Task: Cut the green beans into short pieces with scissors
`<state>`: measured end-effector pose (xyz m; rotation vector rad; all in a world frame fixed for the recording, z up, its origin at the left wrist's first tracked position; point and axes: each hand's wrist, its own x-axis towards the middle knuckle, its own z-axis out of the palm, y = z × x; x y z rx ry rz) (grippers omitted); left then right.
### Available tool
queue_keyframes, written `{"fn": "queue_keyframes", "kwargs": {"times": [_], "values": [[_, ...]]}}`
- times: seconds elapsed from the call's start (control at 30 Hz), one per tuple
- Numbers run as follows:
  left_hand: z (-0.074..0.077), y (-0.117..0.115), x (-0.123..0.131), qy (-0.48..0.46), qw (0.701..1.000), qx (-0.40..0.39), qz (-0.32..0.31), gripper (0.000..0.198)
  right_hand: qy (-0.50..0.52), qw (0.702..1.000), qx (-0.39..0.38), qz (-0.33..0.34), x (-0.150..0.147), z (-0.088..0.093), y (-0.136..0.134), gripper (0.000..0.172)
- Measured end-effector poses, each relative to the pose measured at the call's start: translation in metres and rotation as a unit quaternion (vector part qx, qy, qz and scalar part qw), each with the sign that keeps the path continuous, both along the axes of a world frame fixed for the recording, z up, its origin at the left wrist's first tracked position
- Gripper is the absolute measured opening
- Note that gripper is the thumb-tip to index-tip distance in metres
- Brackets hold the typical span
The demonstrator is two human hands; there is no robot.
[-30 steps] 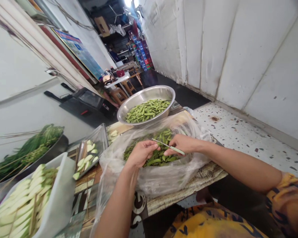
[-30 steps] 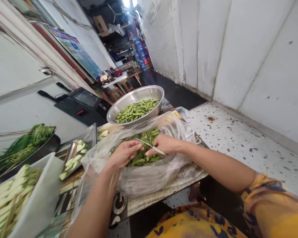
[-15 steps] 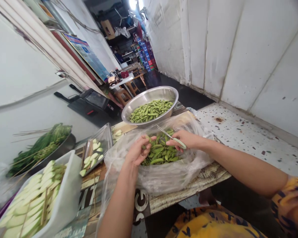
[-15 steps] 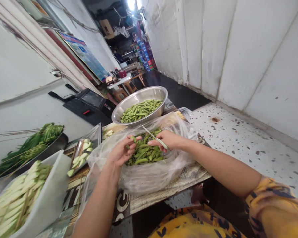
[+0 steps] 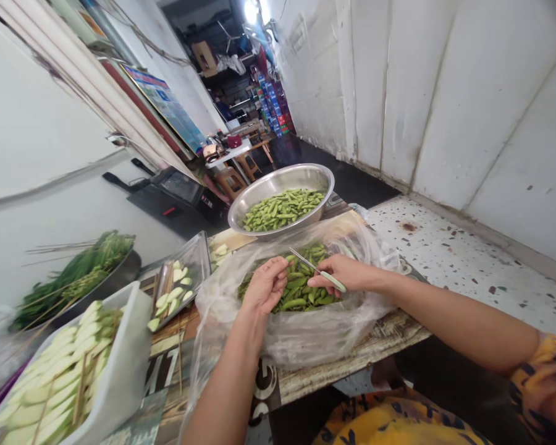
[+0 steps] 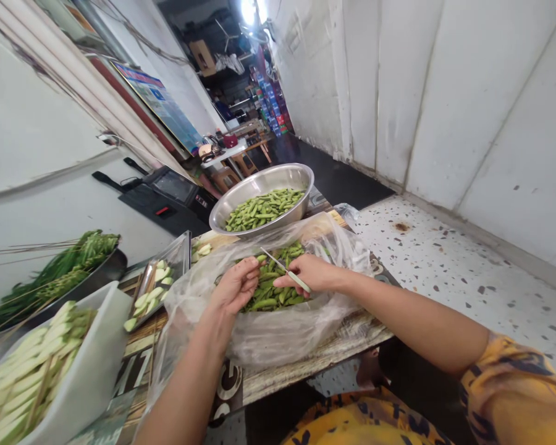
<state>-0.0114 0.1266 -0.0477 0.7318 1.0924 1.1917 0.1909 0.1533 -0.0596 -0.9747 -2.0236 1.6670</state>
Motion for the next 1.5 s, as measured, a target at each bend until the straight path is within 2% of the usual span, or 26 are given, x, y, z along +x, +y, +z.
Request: {"fn": "queue_keyframes", "kwargs": {"times": [0.2,0.53,0.77,1.0,1.2,1.27,1.33,1.4,1.47,1.5], "values": [[0.000,-0.003,0.011,0.064,0.998,0.000,0.023,0.038,0.005,1.000,-0.012,-0.015,-0.002,0.000,-0.001,0.054],[0.000,-0.004,0.014,0.066,0.998,-0.001,0.007,0.038,-0.024,0.999,0.032,0.018,0.002,-0.004,0.004,0.050],[0.002,-0.005,0.014,0.055,0.998,-0.015,-0.016,0.039,-0.045,0.997,0.057,0.002,0.003,0.000,0.001,0.051],[0.004,-0.003,0.003,0.036,0.998,-0.033,-0.045,0.032,-0.059,0.996,0.066,0.002,0.004,0.002,-0.003,0.048],[0.016,-0.001,-0.011,0.012,0.999,-0.010,0.043,0.023,-0.015,0.998,0.031,-0.049,0.001,-0.005,0.005,0.048],[0.014,0.000,-0.014,0.072,0.995,-0.004,0.062,0.018,-0.006,0.998,0.035,-0.054,0.000,-0.007,0.007,0.049],[0.006,0.001,-0.017,0.218,0.972,0.030,0.083,0.025,-0.004,0.998,0.038,-0.053,0.000,-0.008,0.008,0.049],[-0.002,0.003,-0.018,0.393,0.912,0.082,0.086,0.026,-0.005,0.998,0.038,-0.047,0.001,-0.008,0.008,0.050],[-0.010,0.005,-0.017,0.514,0.849,0.115,0.047,0.018,-0.013,0.998,0.036,-0.044,0.001,-0.007,0.008,0.050],[-0.012,0.006,-0.016,0.545,0.830,0.120,0.015,0.014,-0.017,0.998,0.036,-0.042,0.001,-0.007,0.007,0.051]]}}
